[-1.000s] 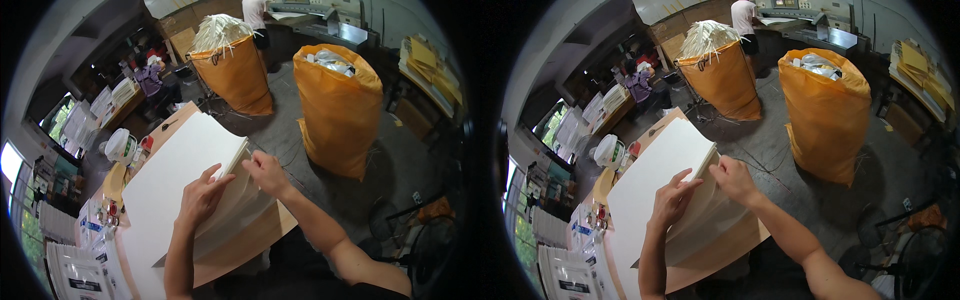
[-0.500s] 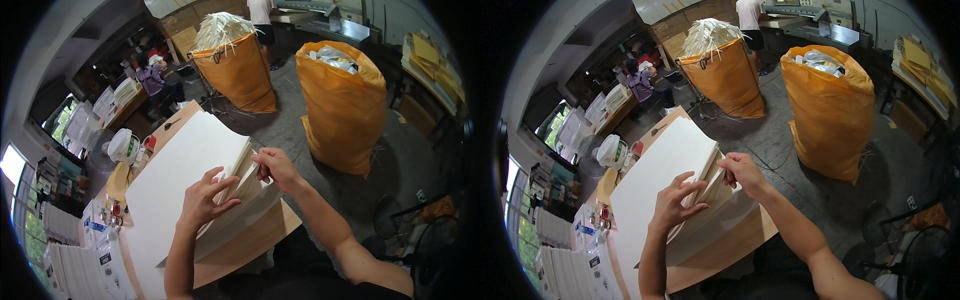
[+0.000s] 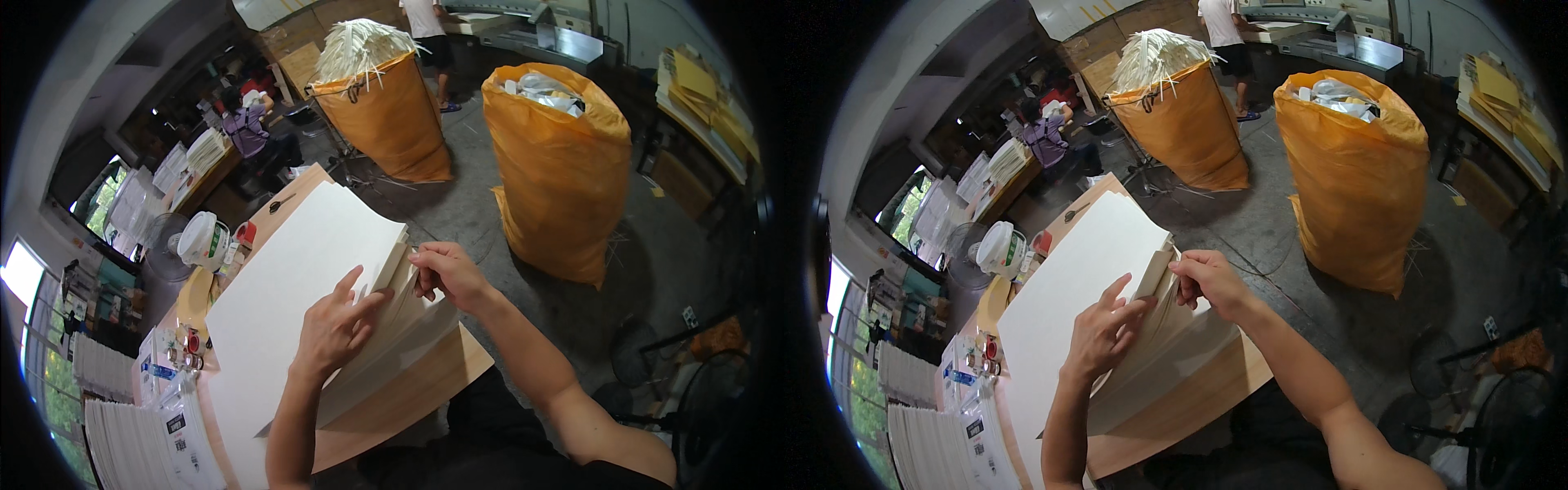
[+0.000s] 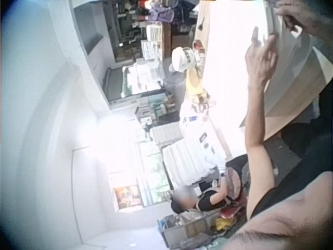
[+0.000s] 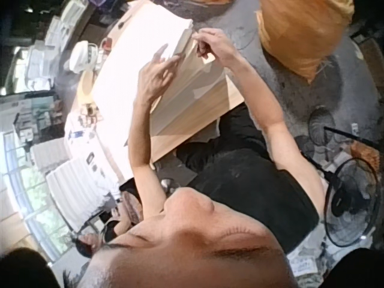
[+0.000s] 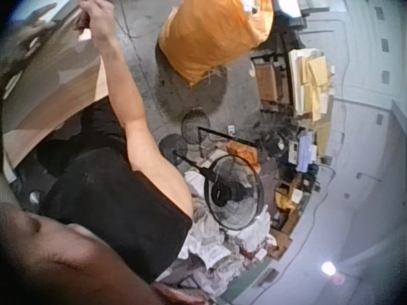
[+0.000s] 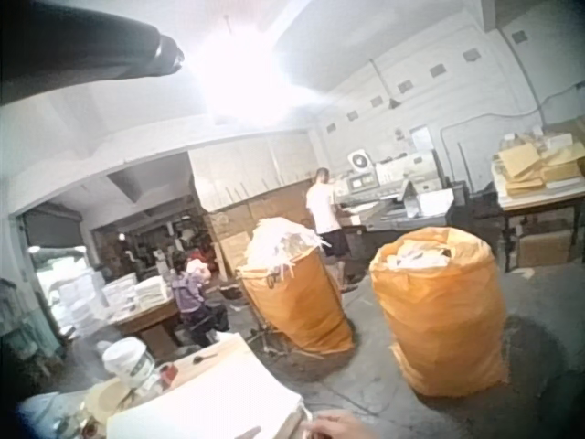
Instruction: The person picks up and organizes stacks of white cardboard sheets on a table, aligning their edges and placing them on top of other stacks.
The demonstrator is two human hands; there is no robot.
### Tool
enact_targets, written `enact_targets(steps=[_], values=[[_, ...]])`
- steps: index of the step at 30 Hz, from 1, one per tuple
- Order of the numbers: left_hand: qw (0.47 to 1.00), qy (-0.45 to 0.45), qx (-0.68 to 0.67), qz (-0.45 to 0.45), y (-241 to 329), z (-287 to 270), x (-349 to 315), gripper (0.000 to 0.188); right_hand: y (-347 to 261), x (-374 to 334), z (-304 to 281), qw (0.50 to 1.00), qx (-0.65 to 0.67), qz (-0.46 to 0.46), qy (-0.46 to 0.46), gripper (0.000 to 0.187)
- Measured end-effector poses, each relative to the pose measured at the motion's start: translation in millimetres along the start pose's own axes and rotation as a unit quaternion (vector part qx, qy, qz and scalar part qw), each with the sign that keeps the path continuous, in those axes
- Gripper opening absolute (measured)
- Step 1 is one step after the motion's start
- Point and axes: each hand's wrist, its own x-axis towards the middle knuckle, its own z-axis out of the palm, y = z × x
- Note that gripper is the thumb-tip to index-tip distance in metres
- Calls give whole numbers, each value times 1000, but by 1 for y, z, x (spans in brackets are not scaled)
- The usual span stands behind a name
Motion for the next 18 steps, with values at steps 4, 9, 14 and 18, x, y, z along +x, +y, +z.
enact_targets(steps=[4,9,14,18], values=[[999,34,-18,-7,11,-1,0,54,7,0,0,999,41,-3,6,31],[999,29,-40,-15,5,-1,-1,58,9,-3,-4,999,30,0,11,32],[998,35,-41,-14,2,-1,-1,43,13,-9,2,997,58,-45,38,32],[998,42,-33,-14,10,-1,4,42,18,-7,4,966,-212,-121,84,32]])
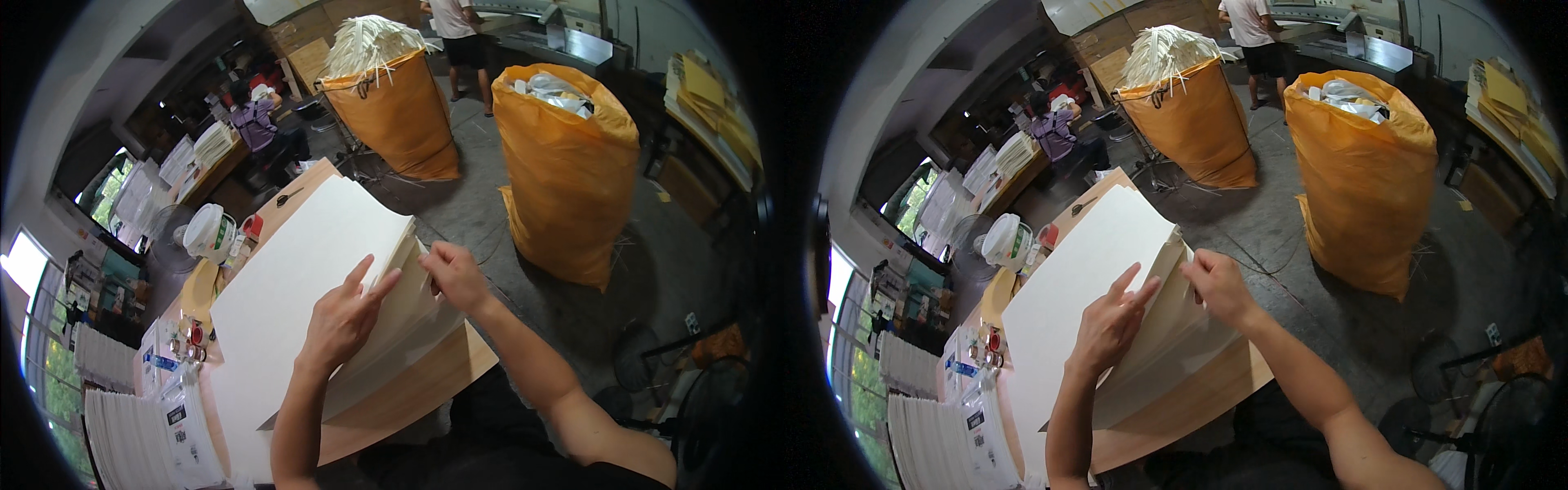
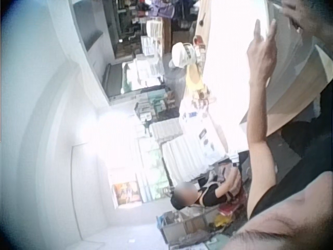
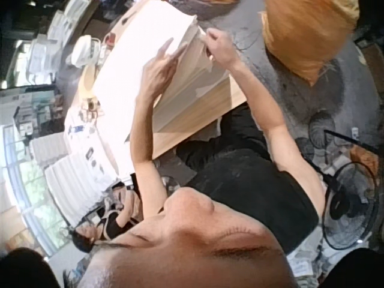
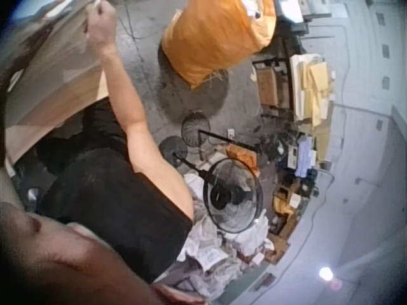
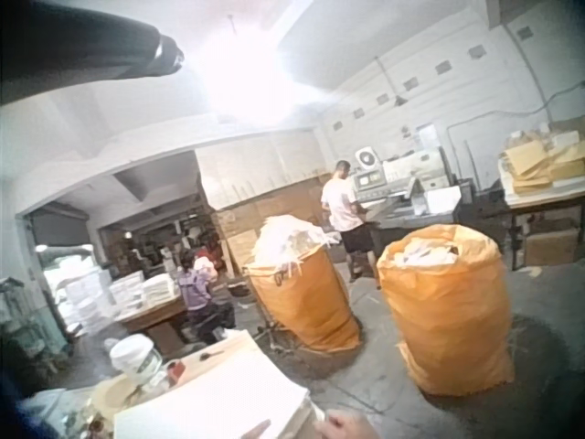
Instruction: The person picks up and organizes stacks of white cardboard sheets on a table, aligning their edges and placing them on top of other stacks.
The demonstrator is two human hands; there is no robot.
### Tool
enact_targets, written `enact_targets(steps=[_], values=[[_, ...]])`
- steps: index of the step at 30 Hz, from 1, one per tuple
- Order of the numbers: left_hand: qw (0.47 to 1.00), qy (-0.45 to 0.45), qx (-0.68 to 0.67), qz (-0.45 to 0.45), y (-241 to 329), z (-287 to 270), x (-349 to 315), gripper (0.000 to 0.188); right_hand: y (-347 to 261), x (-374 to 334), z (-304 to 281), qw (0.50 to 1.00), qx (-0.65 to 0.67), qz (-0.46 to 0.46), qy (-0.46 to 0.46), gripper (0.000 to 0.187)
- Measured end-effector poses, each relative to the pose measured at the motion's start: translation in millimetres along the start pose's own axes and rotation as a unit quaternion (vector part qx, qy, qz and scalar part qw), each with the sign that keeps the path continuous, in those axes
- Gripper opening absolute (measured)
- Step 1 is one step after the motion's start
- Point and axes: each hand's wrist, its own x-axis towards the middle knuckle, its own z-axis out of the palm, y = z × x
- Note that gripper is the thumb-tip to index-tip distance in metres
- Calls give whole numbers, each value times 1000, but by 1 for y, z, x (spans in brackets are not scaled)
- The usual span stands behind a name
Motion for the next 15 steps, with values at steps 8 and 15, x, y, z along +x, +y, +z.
enact_targets(steps=[8,15], values=[[999,-18,26,5,3,-3,-4,56,-9,9,-2,961,252,106,-43,32],[1000,-26,-9,-5,-5,-5,-4,58,-5,6,-7,964,235,115,-47,32]])
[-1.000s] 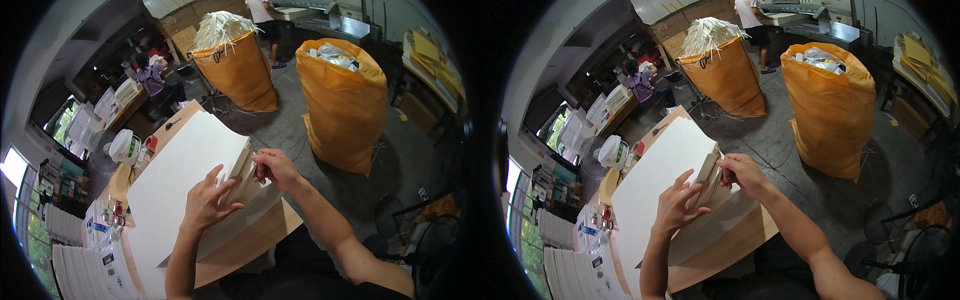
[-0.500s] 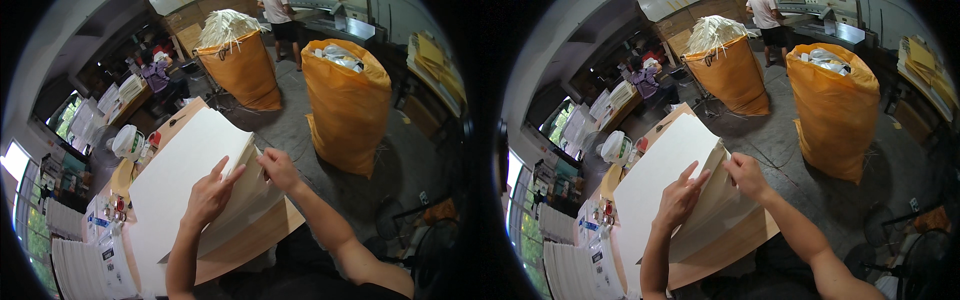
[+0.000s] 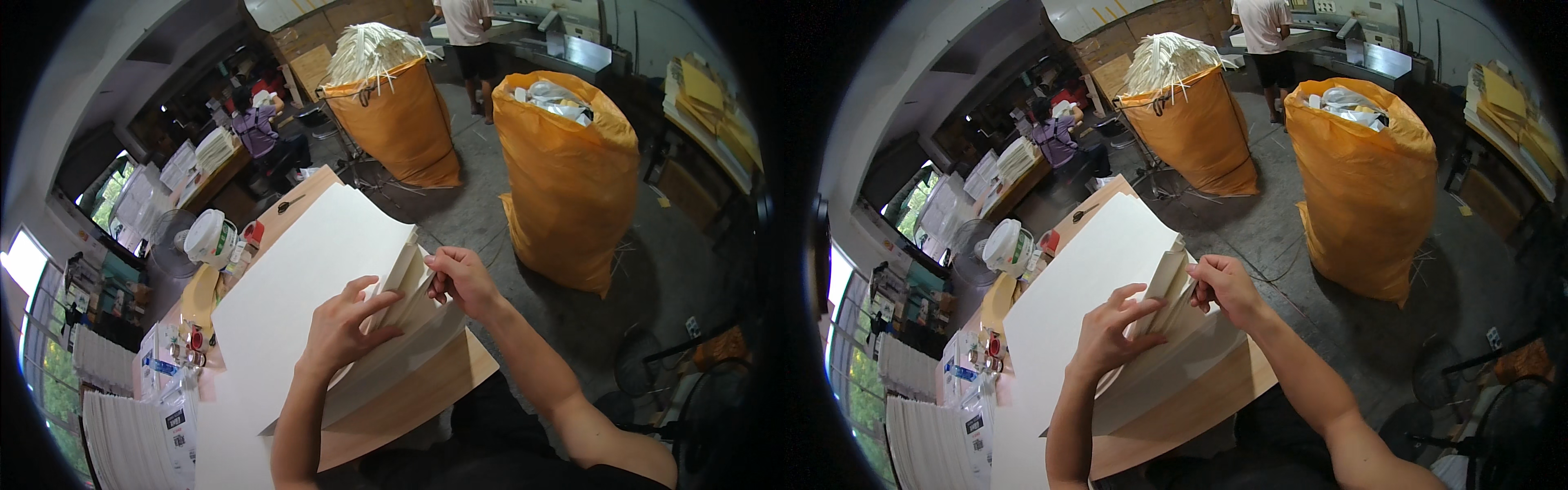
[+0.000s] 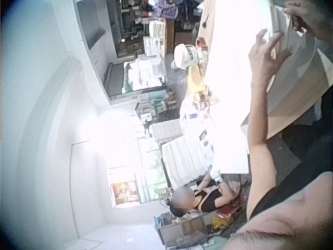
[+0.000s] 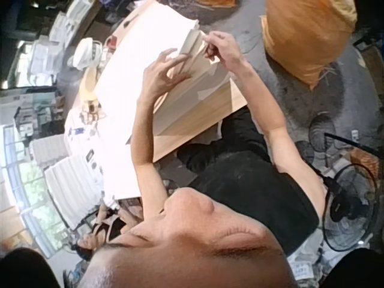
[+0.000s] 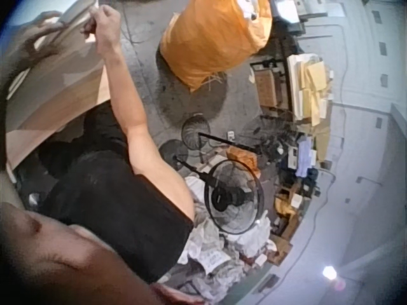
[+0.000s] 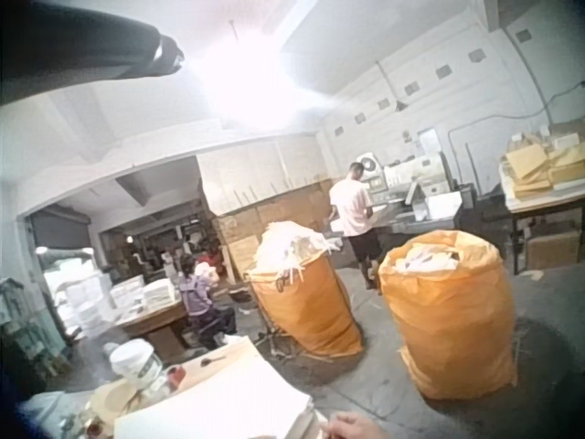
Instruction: The person picks up and organizes stacks of white cardboard sheets on a table, aligning their edges and placing them on top of other stacks.
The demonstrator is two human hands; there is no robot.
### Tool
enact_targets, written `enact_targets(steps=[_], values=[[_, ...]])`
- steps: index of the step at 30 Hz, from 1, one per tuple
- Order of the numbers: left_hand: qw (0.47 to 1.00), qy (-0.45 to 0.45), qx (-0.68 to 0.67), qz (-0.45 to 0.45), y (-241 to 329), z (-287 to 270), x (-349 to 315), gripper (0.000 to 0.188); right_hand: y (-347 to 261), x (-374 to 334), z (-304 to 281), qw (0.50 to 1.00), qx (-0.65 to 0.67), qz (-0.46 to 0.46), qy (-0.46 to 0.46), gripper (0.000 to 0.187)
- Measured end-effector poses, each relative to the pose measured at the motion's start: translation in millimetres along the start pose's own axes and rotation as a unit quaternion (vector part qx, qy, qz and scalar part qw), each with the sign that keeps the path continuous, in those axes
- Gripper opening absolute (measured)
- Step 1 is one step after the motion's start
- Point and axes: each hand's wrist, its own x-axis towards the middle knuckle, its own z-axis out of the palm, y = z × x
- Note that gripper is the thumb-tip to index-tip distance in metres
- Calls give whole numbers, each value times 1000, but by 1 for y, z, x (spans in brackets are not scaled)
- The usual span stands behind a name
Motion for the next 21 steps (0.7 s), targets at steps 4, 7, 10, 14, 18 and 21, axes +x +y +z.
enact_targets(steps=[4,7,10,14,18,21], values=[[1000,-2,-6,7,-1,1,2,52,1,0,-1,999,46,-15,0,32],[1000,5,4,18,-1,0,2,48,4,-5,5,994,-56,-92,24,32],[998,26,47,40,6,2,6,50,16,-1,8,952,-262,-147,62,32],[997,8,60,49,-2,1,2,46,-1,2,4,1000,12,-22,1,31],[999,6,50,20,8,-4,0,52,2,3,8,999,33,-15,-7,32],[999,2,31,10,5,2,2,55,2,-3,4,1000,10,-25,11,32]])
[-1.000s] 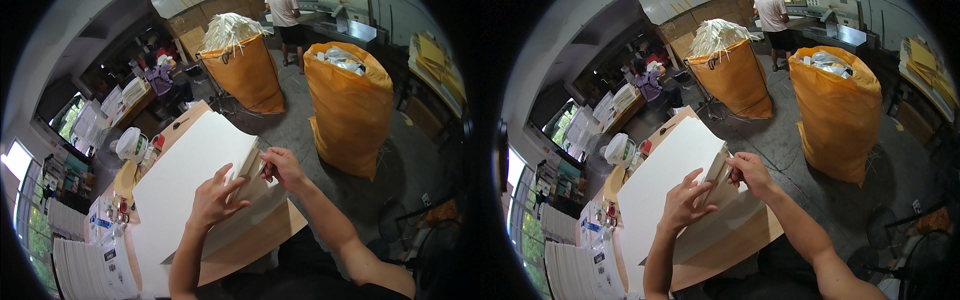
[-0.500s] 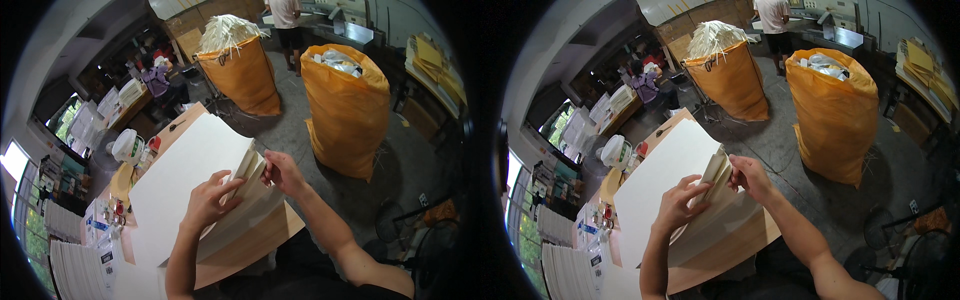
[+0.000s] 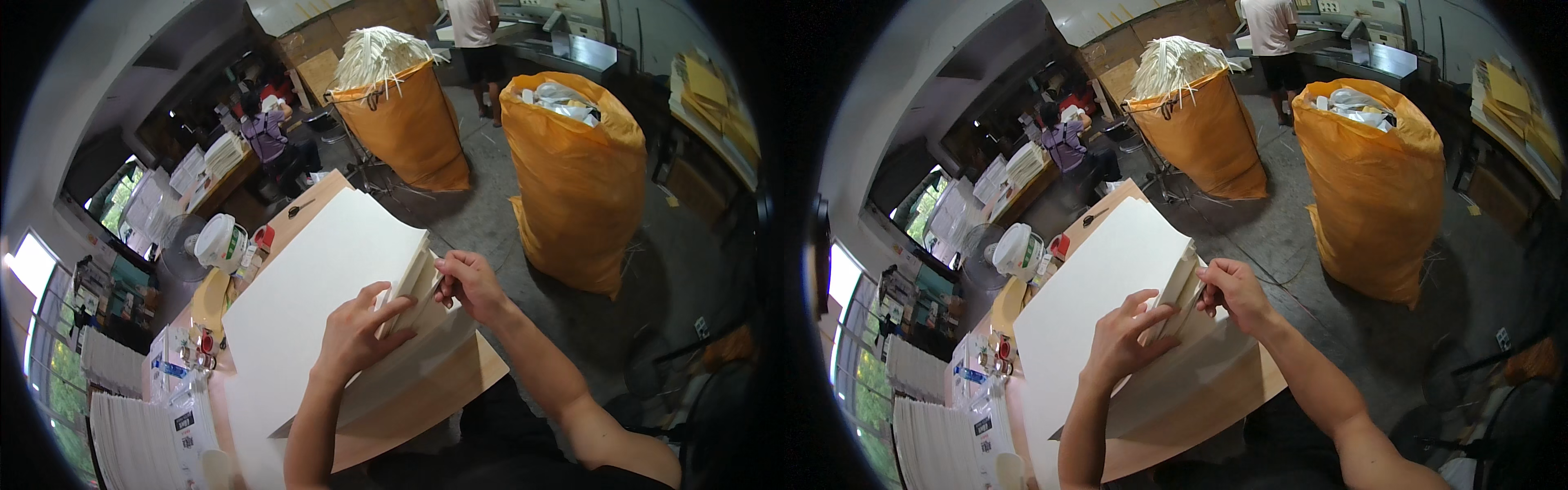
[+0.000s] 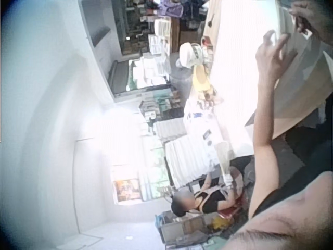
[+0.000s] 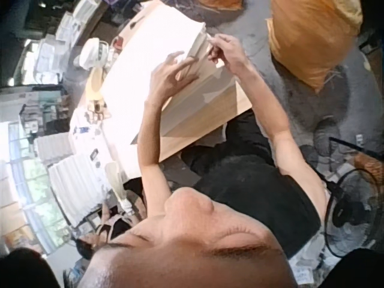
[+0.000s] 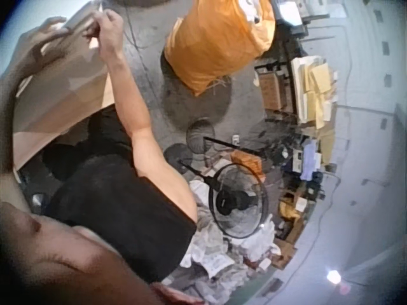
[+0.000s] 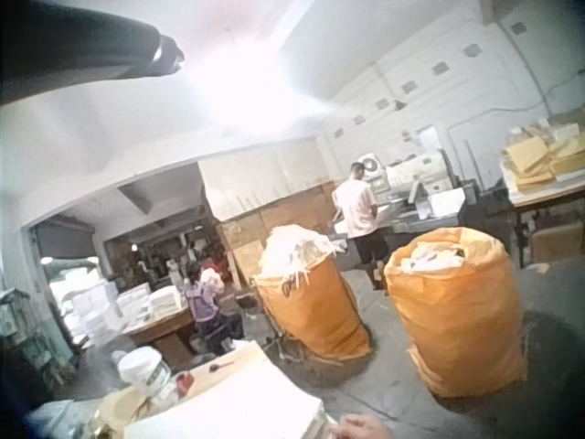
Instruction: The person picks up and organizes stacks of white cardboard sheets on a table, aligning their edges and placing them on top of other stacks.
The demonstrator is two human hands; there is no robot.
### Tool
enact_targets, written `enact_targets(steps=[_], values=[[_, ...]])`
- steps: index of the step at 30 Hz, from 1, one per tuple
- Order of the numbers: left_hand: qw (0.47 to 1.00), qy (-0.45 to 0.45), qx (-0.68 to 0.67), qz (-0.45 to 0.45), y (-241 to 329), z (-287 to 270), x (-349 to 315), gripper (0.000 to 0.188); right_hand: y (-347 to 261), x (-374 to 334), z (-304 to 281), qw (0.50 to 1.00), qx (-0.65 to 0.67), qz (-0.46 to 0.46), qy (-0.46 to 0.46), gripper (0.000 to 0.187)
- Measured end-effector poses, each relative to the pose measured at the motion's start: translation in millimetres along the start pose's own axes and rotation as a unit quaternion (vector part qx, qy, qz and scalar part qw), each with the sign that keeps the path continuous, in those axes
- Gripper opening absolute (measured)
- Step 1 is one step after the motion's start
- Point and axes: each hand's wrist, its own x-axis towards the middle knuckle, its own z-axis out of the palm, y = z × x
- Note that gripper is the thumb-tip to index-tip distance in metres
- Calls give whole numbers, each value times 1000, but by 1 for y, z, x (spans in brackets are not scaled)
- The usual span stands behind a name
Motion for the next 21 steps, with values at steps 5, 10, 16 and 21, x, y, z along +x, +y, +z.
enact_targets(steps=[5,10,16,21], values=[[1000,-9,-1,-12,-1,-4,0,53,10,-33,-7,808,-453,-308,219,26],[998,-22,46,43,3,4,1,58,21,-41,-7,725,-607,-301,-123,35],[990,21,119,69,5,30,-9,83,22,-43,-10,702,-631,-285,-169,41],[991,53,119,-15,-2,45,-5,88,20,-38,-9,725,-606,-288,-156,35]])
